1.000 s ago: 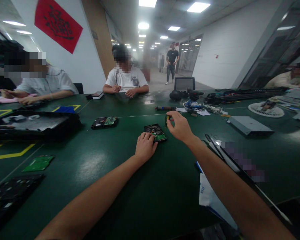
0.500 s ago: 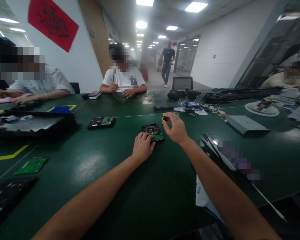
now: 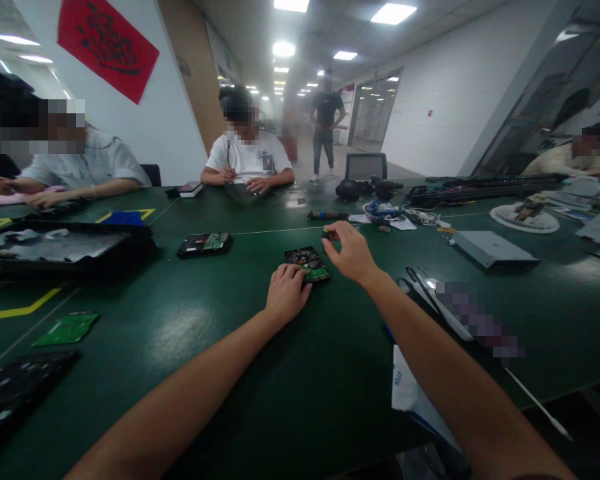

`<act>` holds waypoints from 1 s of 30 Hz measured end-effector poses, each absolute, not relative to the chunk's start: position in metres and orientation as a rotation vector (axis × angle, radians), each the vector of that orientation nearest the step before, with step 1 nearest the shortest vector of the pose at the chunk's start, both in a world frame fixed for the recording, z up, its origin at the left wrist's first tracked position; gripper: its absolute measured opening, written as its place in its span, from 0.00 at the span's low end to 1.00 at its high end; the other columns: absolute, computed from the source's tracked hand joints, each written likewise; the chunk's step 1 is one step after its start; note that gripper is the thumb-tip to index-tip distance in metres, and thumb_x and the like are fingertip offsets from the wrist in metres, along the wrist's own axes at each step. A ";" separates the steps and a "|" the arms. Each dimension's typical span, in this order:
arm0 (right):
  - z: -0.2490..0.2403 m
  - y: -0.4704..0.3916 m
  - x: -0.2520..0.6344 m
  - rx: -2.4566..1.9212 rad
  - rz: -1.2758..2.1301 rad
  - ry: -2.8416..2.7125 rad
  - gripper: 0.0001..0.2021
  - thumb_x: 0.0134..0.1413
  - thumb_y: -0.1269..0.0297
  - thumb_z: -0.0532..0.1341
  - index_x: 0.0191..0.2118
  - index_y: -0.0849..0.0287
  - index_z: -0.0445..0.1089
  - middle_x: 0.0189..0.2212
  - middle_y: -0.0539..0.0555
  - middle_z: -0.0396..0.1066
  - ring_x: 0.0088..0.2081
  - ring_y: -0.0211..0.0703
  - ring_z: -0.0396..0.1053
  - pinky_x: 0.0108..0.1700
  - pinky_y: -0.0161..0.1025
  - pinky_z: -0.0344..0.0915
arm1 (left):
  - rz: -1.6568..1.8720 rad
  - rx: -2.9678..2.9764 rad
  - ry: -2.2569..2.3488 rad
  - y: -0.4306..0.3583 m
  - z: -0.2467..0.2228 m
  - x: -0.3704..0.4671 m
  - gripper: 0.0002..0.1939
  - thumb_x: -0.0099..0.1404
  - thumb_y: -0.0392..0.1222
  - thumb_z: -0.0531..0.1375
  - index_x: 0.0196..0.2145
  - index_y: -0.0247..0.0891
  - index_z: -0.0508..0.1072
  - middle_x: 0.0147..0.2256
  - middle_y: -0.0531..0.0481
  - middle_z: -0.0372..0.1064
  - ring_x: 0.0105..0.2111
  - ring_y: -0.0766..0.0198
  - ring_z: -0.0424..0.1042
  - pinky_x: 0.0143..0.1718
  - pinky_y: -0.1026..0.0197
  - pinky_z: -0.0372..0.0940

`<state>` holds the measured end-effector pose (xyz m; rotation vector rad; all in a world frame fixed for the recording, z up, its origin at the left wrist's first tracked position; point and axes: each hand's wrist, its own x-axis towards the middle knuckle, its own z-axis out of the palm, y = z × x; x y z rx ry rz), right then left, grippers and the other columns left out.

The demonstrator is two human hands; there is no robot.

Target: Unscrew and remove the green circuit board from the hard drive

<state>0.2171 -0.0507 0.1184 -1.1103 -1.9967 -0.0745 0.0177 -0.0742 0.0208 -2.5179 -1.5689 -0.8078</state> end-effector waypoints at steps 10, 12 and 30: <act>0.126 -0.042 0.208 -1.224 -0.065 -1.943 0.10 0.64 0.64 0.58 0.49 0.57 0.67 0.45 0.59 0.74 0.45 0.52 0.73 0.50 0.48 0.68 | -0.790 -2.519 -1.577 -0.075 0.022 0.018 0.16 0.70 0.48 0.59 0.53 0.42 0.74 0.53 0.43 0.70 0.57 0.46 0.61 0.57 0.45 0.62; 0.124 -0.043 0.208 -1.205 -0.093 -1.950 0.10 0.64 0.62 0.58 0.49 0.56 0.68 0.47 0.60 0.73 0.46 0.52 0.72 0.50 0.47 0.68 | -0.790 -2.520 -1.573 -0.075 0.022 0.018 0.16 0.70 0.48 0.59 0.53 0.42 0.74 0.53 0.43 0.70 0.56 0.46 0.61 0.57 0.45 0.62; 0.126 -0.037 0.222 -1.143 -0.109 -1.945 0.07 0.62 0.64 0.62 0.45 0.56 0.71 0.40 0.58 0.75 0.43 0.53 0.73 0.47 0.48 0.68 | -0.800 -2.513 -1.549 -0.073 0.019 0.017 0.17 0.71 0.48 0.59 0.53 0.41 0.74 0.53 0.42 0.70 0.56 0.45 0.62 0.56 0.45 0.62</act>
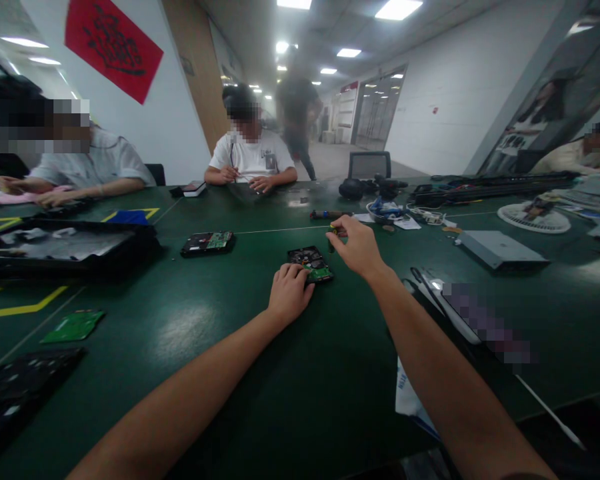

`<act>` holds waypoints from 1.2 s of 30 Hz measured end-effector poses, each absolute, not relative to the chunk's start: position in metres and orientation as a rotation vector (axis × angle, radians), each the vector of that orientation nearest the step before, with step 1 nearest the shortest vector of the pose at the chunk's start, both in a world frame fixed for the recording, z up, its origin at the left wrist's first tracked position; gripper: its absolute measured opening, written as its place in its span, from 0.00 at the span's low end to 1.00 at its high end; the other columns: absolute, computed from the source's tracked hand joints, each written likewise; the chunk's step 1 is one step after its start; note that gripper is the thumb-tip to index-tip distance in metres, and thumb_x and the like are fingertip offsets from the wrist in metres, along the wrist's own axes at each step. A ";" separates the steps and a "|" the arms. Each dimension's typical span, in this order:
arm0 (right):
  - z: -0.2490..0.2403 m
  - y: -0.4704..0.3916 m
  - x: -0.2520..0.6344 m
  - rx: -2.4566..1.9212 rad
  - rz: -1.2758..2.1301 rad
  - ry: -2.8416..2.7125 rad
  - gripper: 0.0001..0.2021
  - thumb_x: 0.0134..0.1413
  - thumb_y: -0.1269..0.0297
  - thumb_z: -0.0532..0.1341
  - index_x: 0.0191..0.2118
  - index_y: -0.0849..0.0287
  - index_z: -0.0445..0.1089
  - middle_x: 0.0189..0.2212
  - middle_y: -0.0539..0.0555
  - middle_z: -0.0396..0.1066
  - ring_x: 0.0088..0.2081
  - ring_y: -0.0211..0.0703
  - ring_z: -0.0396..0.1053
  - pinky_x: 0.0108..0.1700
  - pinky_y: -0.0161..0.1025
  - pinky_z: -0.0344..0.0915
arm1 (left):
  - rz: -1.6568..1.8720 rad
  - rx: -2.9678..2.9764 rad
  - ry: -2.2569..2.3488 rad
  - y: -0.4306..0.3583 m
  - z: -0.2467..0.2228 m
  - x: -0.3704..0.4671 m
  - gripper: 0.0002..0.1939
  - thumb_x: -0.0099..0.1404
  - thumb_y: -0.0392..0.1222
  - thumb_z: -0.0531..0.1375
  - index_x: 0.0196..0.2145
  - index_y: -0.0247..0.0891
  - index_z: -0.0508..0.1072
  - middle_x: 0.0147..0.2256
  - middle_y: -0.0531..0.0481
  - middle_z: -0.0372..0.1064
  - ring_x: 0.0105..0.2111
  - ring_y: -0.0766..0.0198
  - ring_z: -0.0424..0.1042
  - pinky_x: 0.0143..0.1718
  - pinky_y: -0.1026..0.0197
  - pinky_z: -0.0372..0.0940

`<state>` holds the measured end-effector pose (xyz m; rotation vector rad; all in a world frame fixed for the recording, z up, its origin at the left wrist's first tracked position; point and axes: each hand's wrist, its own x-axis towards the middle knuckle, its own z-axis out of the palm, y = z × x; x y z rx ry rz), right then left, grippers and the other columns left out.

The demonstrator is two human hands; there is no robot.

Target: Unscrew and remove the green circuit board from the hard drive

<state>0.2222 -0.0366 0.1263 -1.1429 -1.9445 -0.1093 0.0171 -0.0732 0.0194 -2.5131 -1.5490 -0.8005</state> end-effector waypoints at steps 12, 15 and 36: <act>0.127 -0.035 0.225 -1.132 -0.081 -1.932 0.05 0.61 0.62 0.63 0.41 0.55 0.69 0.39 0.56 0.75 0.40 0.51 0.73 0.45 0.47 0.68 | -0.794 -2.523 -1.564 -0.074 0.021 0.017 0.16 0.70 0.48 0.60 0.53 0.41 0.74 0.53 0.42 0.70 0.56 0.45 0.62 0.56 0.44 0.62; 0.128 -0.037 0.225 -1.108 -0.134 -1.978 0.06 0.62 0.63 0.62 0.44 0.56 0.70 0.40 0.57 0.75 0.42 0.51 0.73 0.48 0.48 0.68 | -0.790 -2.526 -1.567 -0.074 0.021 0.017 0.16 0.70 0.48 0.60 0.53 0.42 0.74 0.53 0.42 0.70 0.56 0.45 0.62 0.56 0.44 0.62; 0.127 -0.036 0.227 -1.143 -0.080 -1.951 0.07 0.61 0.64 0.61 0.44 0.55 0.69 0.42 0.57 0.74 0.43 0.52 0.72 0.48 0.49 0.69 | -0.781 -2.522 -1.575 -0.075 0.022 0.017 0.16 0.70 0.48 0.60 0.53 0.42 0.74 0.53 0.43 0.70 0.56 0.46 0.61 0.56 0.45 0.62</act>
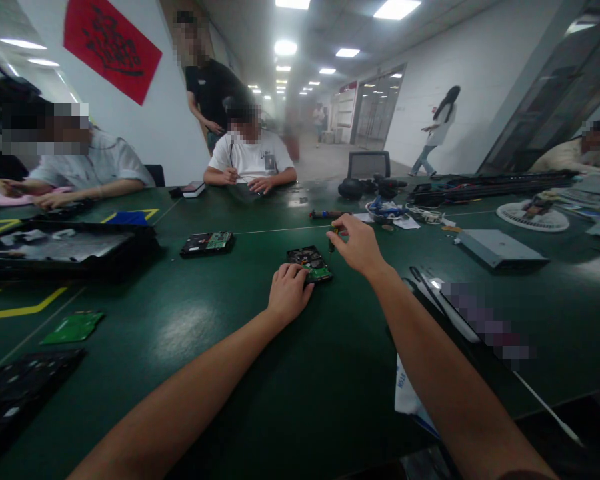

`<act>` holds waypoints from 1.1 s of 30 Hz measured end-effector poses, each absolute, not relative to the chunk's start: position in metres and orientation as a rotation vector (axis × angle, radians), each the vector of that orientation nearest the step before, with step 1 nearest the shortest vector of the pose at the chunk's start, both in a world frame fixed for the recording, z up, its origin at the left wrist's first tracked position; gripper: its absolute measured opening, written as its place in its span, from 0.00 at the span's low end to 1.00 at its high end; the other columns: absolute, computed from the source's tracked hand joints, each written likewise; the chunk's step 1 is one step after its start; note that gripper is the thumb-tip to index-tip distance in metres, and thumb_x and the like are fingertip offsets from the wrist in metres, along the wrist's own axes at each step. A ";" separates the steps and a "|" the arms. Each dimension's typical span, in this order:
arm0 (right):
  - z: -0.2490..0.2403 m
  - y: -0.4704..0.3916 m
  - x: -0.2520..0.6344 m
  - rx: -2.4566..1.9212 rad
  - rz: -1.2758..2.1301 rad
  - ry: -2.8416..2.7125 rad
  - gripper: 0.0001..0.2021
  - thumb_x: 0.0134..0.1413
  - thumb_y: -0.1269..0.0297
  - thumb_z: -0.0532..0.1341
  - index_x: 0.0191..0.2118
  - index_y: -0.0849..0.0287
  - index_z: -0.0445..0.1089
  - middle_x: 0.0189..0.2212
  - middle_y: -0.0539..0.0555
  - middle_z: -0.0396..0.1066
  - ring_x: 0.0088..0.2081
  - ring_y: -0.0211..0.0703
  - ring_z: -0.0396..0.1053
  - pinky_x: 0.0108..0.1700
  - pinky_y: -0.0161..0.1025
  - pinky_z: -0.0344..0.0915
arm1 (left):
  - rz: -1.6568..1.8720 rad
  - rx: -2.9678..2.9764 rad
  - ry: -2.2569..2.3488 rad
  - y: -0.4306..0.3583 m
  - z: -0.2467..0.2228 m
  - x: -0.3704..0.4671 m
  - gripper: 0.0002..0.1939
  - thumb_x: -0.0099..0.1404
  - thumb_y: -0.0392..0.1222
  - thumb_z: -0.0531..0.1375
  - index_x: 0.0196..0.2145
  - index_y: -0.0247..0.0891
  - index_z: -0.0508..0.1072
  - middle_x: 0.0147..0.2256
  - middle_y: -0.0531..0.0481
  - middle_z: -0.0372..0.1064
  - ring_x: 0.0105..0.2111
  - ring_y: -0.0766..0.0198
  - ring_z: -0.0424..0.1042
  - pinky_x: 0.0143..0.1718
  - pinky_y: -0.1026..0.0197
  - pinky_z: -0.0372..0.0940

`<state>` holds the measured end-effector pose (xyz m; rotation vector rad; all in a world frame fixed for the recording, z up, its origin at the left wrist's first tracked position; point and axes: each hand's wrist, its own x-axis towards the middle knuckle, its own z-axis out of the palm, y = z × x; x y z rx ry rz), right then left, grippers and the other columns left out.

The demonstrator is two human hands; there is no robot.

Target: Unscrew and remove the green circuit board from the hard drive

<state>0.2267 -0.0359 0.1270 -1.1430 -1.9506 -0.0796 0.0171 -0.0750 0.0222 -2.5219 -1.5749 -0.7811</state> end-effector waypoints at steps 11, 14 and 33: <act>0.123 -0.033 0.225 -1.147 -0.038 -1.918 0.08 0.61 0.62 0.62 0.44 0.55 0.68 0.41 0.57 0.73 0.42 0.52 0.72 0.47 0.49 0.70 | -0.783 -2.536 -1.613 -0.074 0.024 0.017 0.16 0.71 0.48 0.60 0.53 0.44 0.75 0.53 0.43 0.70 0.57 0.46 0.61 0.57 0.44 0.61; 0.123 -0.034 0.224 -1.129 -0.070 -1.943 0.09 0.62 0.63 0.61 0.47 0.55 0.69 0.42 0.58 0.73 0.43 0.52 0.72 0.49 0.50 0.70 | -0.776 -2.533 -1.620 -0.075 0.025 0.017 0.16 0.71 0.49 0.60 0.53 0.44 0.75 0.53 0.44 0.70 0.57 0.46 0.61 0.56 0.44 0.61; 0.120 -0.032 0.224 -1.126 -0.040 -1.894 0.08 0.60 0.63 0.62 0.45 0.55 0.69 0.42 0.57 0.73 0.44 0.52 0.72 0.48 0.51 0.70 | -0.813 -2.523 -1.679 -0.065 0.017 0.015 0.19 0.71 0.48 0.59 0.57 0.43 0.73 0.58 0.44 0.69 0.59 0.45 0.60 0.57 0.43 0.61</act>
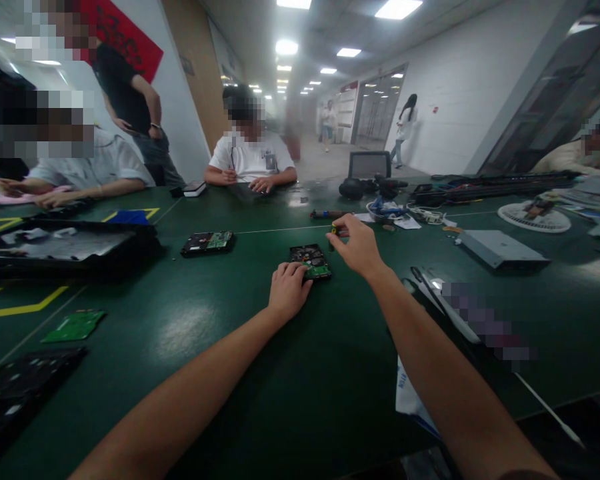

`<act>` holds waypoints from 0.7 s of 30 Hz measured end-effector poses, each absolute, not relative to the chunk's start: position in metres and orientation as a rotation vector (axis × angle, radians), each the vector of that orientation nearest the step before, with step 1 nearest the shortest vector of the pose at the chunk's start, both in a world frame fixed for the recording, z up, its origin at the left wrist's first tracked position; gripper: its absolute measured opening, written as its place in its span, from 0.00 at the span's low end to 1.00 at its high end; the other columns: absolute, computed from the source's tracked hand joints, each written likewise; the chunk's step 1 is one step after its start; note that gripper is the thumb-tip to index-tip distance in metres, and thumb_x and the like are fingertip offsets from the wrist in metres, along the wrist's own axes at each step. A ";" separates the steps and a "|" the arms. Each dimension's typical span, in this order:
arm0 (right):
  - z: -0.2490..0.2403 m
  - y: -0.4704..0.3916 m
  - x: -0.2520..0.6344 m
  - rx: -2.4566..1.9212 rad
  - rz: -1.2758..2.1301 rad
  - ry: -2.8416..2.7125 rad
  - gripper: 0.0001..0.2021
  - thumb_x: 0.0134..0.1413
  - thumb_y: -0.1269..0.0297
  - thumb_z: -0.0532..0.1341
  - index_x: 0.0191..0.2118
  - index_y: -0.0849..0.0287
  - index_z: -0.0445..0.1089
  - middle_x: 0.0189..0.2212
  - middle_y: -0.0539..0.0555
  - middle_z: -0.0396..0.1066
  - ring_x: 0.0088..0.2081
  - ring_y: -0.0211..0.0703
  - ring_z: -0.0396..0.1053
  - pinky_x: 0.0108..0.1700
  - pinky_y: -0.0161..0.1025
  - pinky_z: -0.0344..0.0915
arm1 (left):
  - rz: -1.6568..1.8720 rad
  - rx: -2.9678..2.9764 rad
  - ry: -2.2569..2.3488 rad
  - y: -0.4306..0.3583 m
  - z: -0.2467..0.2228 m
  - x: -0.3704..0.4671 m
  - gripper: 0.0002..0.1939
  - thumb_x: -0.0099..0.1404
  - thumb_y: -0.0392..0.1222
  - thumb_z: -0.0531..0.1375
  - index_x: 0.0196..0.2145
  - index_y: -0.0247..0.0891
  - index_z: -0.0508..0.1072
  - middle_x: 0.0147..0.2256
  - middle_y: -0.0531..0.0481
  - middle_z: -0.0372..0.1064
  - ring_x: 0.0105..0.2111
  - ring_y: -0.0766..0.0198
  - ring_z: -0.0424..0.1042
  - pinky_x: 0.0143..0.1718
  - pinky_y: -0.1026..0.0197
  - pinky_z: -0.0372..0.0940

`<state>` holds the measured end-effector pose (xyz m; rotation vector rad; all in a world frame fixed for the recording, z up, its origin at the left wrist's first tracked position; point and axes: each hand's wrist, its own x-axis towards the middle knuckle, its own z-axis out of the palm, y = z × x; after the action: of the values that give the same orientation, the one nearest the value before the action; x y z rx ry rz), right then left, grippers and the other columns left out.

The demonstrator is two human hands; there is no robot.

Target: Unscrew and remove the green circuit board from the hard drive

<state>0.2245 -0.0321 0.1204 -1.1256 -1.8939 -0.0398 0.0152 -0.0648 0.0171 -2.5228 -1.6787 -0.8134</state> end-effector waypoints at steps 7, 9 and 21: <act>0.120 -0.032 0.225 -1.103 -0.064 -1.919 0.11 0.58 0.67 0.62 0.47 0.56 0.69 0.45 0.59 0.72 0.44 0.52 0.72 0.50 0.50 0.71 | -0.764 -2.544 -1.605 -0.056 0.024 0.010 0.17 0.69 0.53 0.62 0.51 0.44 0.77 0.51 0.45 0.73 0.57 0.45 0.61 0.56 0.44 0.60; 0.119 -0.030 0.225 -1.124 -0.044 -1.883 0.10 0.57 0.66 0.63 0.45 0.55 0.68 0.44 0.59 0.72 0.44 0.52 0.72 0.48 0.50 0.71 | -0.764 -2.535 -1.607 -0.054 0.026 0.011 0.16 0.69 0.53 0.62 0.50 0.44 0.77 0.50 0.44 0.73 0.56 0.45 0.62 0.56 0.44 0.60; 0.115 -0.030 0.226 -1.140 -0.078 -1.827 0.08 0.58 0.64 0.63 0.44 0.55 0.67 0.41 0.58 0.72 0.42 0.52 0.72 0.47 0.50 0.71 | -0.811 -2.542 -1.604 -0.055 0.020 0.014 0.19 0.70 0.51 0.61 0.54 0.42 0.74 0.54 0.43 0.70 0.57 0.46 0.62 0.57 0.45 0.61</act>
<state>0.2257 -0.0295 0.1154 -1.1404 -1.8271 -0.0779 0.0135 -0.0549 0.0197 -2.5425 -1.6044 -0.8113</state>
